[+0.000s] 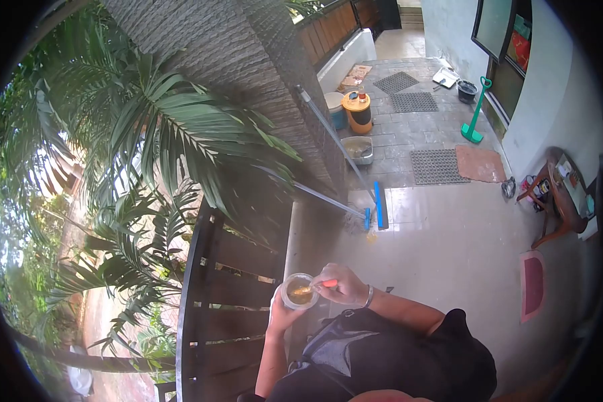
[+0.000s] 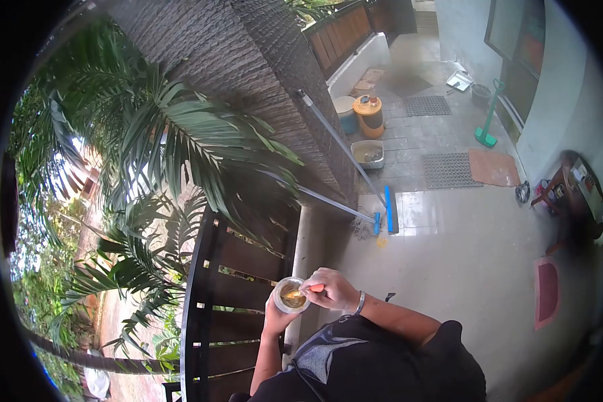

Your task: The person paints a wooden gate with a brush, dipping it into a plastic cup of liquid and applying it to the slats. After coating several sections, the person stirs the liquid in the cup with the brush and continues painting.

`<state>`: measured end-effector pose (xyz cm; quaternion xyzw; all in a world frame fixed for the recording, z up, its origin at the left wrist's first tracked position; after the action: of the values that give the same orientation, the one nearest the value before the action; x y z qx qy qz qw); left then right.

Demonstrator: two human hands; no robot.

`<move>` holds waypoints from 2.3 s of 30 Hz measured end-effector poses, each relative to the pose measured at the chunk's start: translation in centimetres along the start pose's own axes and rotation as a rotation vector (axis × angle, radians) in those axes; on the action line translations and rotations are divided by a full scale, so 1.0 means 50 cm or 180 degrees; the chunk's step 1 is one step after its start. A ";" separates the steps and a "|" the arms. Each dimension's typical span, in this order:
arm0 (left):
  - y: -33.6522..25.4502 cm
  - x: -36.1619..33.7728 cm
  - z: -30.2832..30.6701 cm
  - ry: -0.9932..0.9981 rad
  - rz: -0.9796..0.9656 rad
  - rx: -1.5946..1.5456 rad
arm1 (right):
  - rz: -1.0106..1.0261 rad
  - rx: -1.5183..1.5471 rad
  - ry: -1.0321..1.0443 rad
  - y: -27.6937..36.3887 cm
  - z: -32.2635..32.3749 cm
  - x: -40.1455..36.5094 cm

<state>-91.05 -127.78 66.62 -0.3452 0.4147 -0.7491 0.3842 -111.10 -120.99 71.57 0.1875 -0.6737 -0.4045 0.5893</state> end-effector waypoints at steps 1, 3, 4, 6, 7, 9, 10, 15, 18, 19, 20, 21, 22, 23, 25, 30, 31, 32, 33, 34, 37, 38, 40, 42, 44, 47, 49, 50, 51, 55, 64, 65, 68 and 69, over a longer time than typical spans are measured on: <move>0.000 0.001 -0.003 0.0010 -0.0024 0.0001 | -0.0039 -0.0024 0.0011 -0.003 0.001 -0.003; 0.001 0.002 -0.012 0.0060 -0.0027 0.0028 | -0.0113 -0.0076 0.0042 -0.007 0.005 -0.005; 0.000 0.002 -0.014 0.0095 -0.0025 0.0046 | -0.0099 -0.0062 0.0024 -0.004 0.008 -0.005; -0.010 0.000 -0.018 0.0149 -0.0045 0.0114 | -0.0074 -0.0029 -0.0008 0.005 0.011 -0.003; -0.014 0.000 -0.020 0.0173 -0.0056 0.0145 | -0.0067 -0.0009 -0.0027 0.005 0.012 -0.004; -0.011 -0.002 -0.019 0.0105 -0.0017 0.0086 | -0.0054 0.0035 -0.0072 0.004 0.012 -0.006; -0.009 -0.002 -0.016 0.0072 0.0000 0.0062 | -0.0057 0.0054 -0.0059 0.003 0.011 -0.007; -0.004 -0.004 -0.007 0.0021 -0.0001 -0.0054 | -0.0058 -0.0039 -0.0014 -0.009 0.000 -0.015; -0.005 -0.004 -0.008 -0.0015 -0.0004 -0.0103 | -0.0149 -0.0078 0.0038 -0.008 -0.004 -0.010; -0.004 -0.007 -0.006 -0.0035 -0.0001 -0.0112 | -0.0113 -0.0011 -0.0029 -0.004 -0.007 -0.008; -0.005 -0.010 -0.004 -0.0030 0.0011 -0.0108 | -0.0073 0.0061 -0.0084 0.000 -0.010 -0.003; -0.006 -0.012 -0.001 -0.0037 0.0018 -0.0107 | -0.0025 0.0133 -0.0129 0.003 -0.010 0.000; -0.007 -0.013 0.001 -0.0046 0.0019 -0.0106 | -0.0019 0.0069 -0.0063 0.002 -0.011 -0.001; -0.006 -0.015 0.002 -0.0057 0.0043 -0.0120 | -0.0007 0.0005 0.0001 0.000 -0.014 -0.004; -0.004 -0.016 0.007 -0.0087 0.0061 -0.0144 | 0.0013 -0.0016 0.0047 -0.001 -0.017 -0.005; -0.005 -0.009 0.005 -0.0129 0.0143 -0.0107 | 0.0055 -0.0010 0.0077 -0.003 -0.012 -0.004; -0.007 -0.008 0.004 -0.0138 0.0129 -0.0113 | 0.0057 -0.0033 0.0090 -0.003 -0.013 -0.005; -0.011 -0.008 0.002 -0.0145 0.0120 -0.0115 | 0.0050 0.0022 0.0043 -0.003 -0.014 -0.006; -0.014 -0.008 0.000 -0.0149 0.0111 -0.0120 | 0.0042 0.0074 -0.0007 -0.004 -0.014 -0.006; -0.012 -0.011 -0.001 -0.0152 0.0059 -0.0094 | 0.0030 0.0124 -0.0060 -0.005 -0.013 -0.007; -0.008 -0.013 -0.004 -0.0140 -0.0059 -0.0030 | 0.0105 0.0073 -0.0056 -0.003 -0.010 -0.008; -0.010 -0.012 -0.005 -0.0127 -0.0065 -0.0015 | 0.0090 0.0042 -0.0040 -0.003 -0.008 -0.008; -0.010 -0.010 -0.003 -0.0112 -0.0061 -0.0004 | 0.0059 -0.0012 -0.0007 -0.001 -0.007 -0.009; -0.008 -0.007 -0.002 -0.0111 -0.0035 -0.0022 | 0.0050 0.0000 -0.0003 -0.005 -0.009 -0.011; -0.017 -0.006 -0.003 -0.0065 -0.0033 0.0055 | 0.0057 0.0037 -0.0030 -0.006 -0.008 -0.010; -0.025 0.000 -0.005 -0.0063 0.0007 0.0019 | 0.0065 0.0091 -0.0098 -0.005 -0.007 -0.008; -0.027 0.004 -0.006 -0.0059 0.0047 -0.0026 | 0.0049 0.0059 -0.0099 -0.008 -0.007 -0.009; -0.028 0.004 -0.008 -0.0044 0.0072 -0.0037 | 0.0034 0.0035 -0.0078 -0.009 -0.007 -0.009; -0.027 0.002 -0.008 -0.0032 0.0103 -0.0047 | 0.0014 0.0015 -0.0053 -0.010 -0.008 -0.010; -0.021 0.000 -0.005 -0.0033 0.0077 0.0102 | 0.0019 -0.0079 0.0024 -0.022 -0.012 -0.013; -0.017 0.006 -0.011 0.0040 0.0027 0.0076 | -0.0045 -0.0047 -0.0022 -0.024 -0.012 -0.007; -0.013 0.007 -0.012 0.0041 0.0027 0.0078 | -0.0052 -0.0062 -0.0018 -0.025 -0.012 -0.007; -0.017 0.014 -0.015 0.0106 0.0042 0.0069 | -0.0059 -0.0099 -0.0014 -0.025 -0.010 -0.006; -0.019 0.014 -0.016 0.0131 0.0053 0.0063 | -0.0050 -0.0107 -0.0014 -0.022 -0.007 -0.004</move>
<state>-92.32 -127.79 67.28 -0.3225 0.4179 -0.7570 0.3851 -110.97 -121.65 70.59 0.1820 -0.6667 -0.4208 0.5877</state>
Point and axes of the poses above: each hand's wrist, its own x-axis towards the middle knuckle, its own z-axis out of the back of the hand, y = z × x, the point moved 6 cm from there along x, towards the middle knuckle, and after that the axes turned 8 degrees about -y, right-handed, at the moved point
